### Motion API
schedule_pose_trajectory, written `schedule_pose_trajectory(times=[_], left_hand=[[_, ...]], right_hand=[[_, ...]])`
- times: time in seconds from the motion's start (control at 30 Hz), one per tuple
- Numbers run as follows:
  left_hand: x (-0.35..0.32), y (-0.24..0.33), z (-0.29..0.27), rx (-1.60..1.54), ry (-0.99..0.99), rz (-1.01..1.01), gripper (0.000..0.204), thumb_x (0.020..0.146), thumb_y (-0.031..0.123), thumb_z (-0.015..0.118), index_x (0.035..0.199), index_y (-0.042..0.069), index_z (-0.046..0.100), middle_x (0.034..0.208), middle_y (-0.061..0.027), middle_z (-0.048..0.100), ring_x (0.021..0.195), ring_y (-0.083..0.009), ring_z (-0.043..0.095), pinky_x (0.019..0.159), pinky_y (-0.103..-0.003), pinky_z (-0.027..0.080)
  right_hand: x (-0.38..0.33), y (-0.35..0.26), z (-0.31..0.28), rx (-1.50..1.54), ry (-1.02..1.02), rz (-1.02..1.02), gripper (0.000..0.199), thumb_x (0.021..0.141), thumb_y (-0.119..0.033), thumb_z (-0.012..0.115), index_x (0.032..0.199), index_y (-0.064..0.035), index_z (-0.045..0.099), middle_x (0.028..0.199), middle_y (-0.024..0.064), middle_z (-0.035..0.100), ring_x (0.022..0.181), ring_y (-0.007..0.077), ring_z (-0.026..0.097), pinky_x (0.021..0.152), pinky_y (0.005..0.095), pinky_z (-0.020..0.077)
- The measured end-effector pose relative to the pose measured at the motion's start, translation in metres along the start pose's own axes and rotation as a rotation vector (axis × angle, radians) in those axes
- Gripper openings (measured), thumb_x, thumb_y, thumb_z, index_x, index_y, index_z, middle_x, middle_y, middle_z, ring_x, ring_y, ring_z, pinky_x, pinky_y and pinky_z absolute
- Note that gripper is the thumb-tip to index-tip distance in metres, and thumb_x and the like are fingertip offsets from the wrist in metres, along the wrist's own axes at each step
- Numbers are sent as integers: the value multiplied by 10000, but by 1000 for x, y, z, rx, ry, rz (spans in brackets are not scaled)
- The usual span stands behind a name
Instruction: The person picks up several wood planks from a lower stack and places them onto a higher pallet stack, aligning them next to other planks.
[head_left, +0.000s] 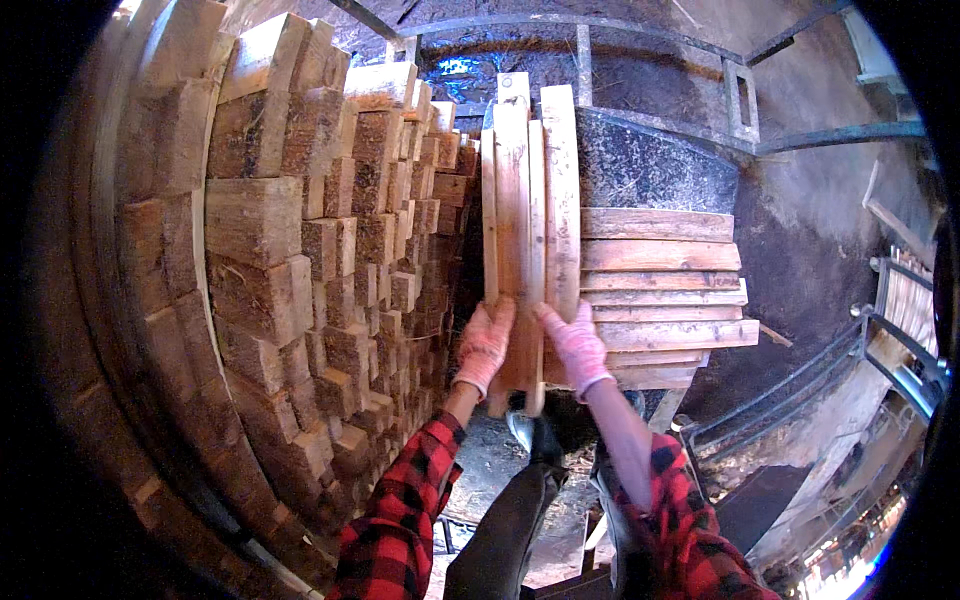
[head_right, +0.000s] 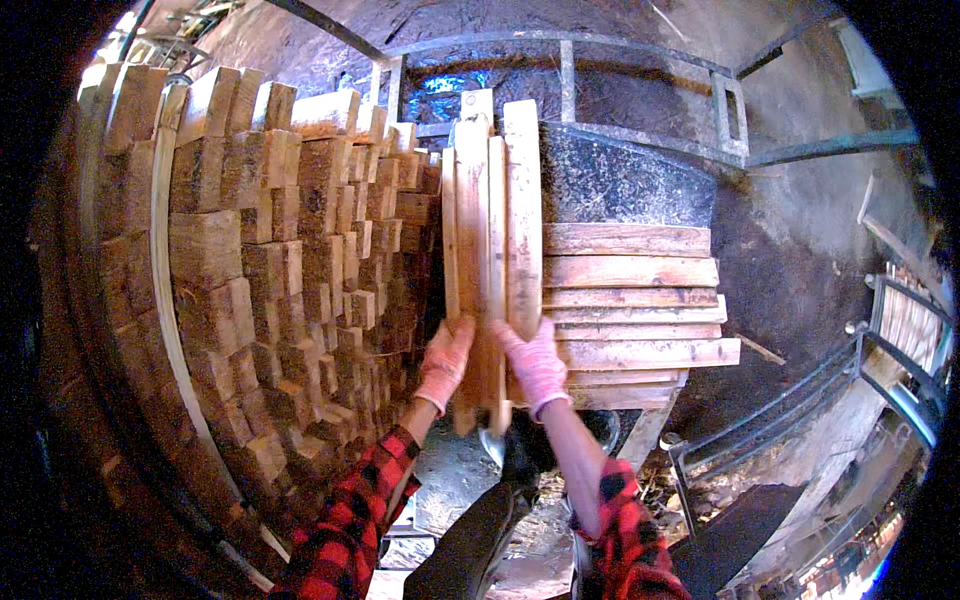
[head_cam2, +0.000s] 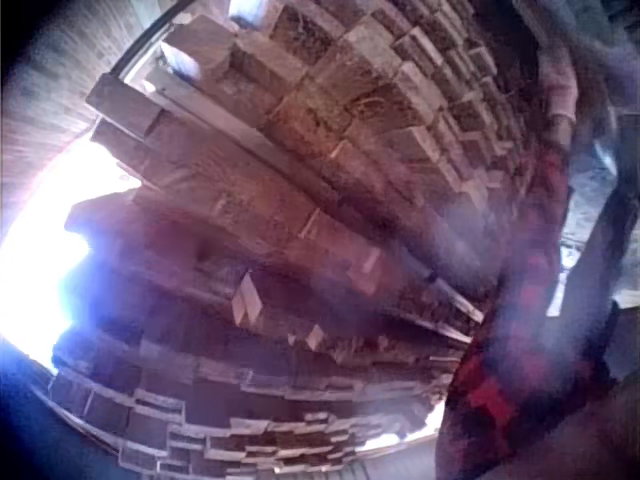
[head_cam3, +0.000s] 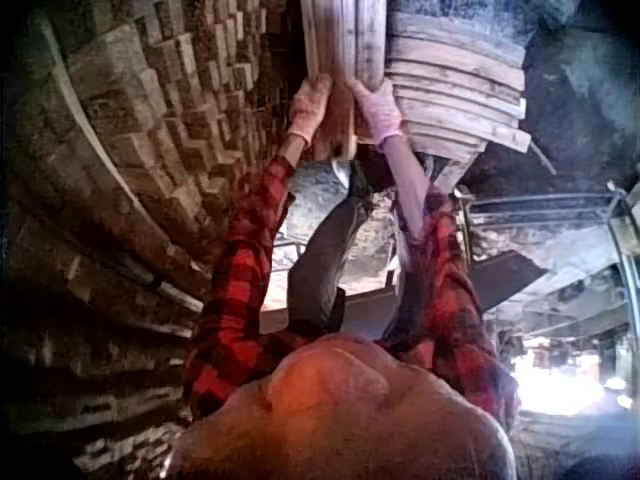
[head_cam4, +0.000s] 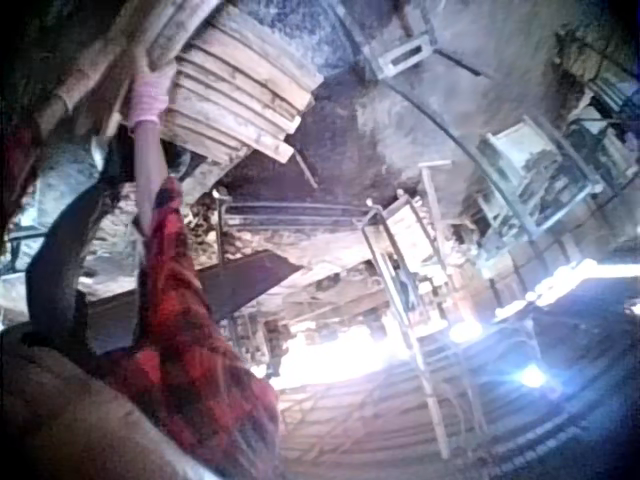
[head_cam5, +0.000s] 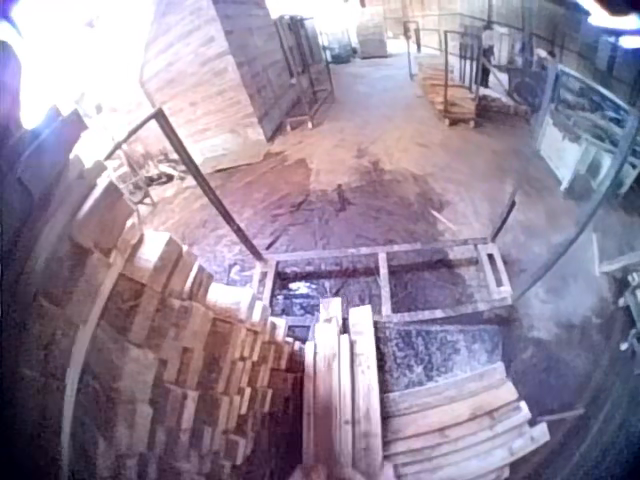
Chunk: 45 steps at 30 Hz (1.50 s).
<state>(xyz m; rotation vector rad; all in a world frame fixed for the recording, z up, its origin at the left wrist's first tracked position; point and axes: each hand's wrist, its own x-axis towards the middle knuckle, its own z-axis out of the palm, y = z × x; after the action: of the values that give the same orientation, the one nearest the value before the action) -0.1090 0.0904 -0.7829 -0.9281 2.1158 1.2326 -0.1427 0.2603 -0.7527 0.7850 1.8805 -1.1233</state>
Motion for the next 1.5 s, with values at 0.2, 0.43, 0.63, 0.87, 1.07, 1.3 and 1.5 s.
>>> schedule_pose_trajectory(times=[0.2,0.43,0.63,0.87,1.07,1.3,1.5], left_hand=[[4,-1,29,-121,-71,-42,762,905,566,689,1384,-12,559,1336,-168,636,1257,-258,571,1092,-395,408],[-53,15,-11,-428,-551,222,604,960,542,610,1276,31,665,1381,-145,622,1324,-266,547,1188,-408,340],[-209,43,-36,-434,-652,-81,652,954,557,572,1236,-17,694,1293,-138,683,1245,-259,610,1104,-373,432],[-366,240,-106,-542,-647,-585,597,881,441,724,1316,42,636,1198,-94,705,1108,-209,663,1009,-371,512],[-278,227,-62,-622,-678,-566,689,819,498,786,1303,32,631,1166,-98,718,1017,-222,696,933,-411,558],[-264,161,-22,-653,-616,-452,431,821,296,741,1135,6,684,1029,-88,716,894,-221,676,895,-369,532],[-350,239,-76,-474,-321,75,548,810,190,771,1274,-30,582,1096,-125,705,985,-234,679,926,-365,529]], right_hand=[[41,37,-57,362,-292,-93,976,728,-476,888,1415,27,410,1281,165,636,1159,236,607,1015,350,478],[-43,5,-95,-212,-200,-236,1224,628,-408,944,1520,-4,210,1323,238,614,1232,351,604,1037,392,478],[-203,18,-153,-151,-217,-151,1318,653,-319,931,1570,31,51,1456,257,488,1328,324,521,1113,371,427],[-357,-18,-226,226,-400,99,1316,680,-341,938,1563,78,56,1512,214,418,1388,280,434,1160,369,372],[-260,-11,-203,685,-432,250,1156,720,-523,867,1494,80,255,1404,237,546,1264,321,558,1040,419,482],[-272,-19,-196,431,-271,21,671,742,-144,844,1295,21,501,1148,130,658,1085,238,620,991,353,488],[-366,-49,-234,418,-246,-391,1089,768,-527,846,1540,7,292,1411,158,549,1295,236,512,1118,382,413]])
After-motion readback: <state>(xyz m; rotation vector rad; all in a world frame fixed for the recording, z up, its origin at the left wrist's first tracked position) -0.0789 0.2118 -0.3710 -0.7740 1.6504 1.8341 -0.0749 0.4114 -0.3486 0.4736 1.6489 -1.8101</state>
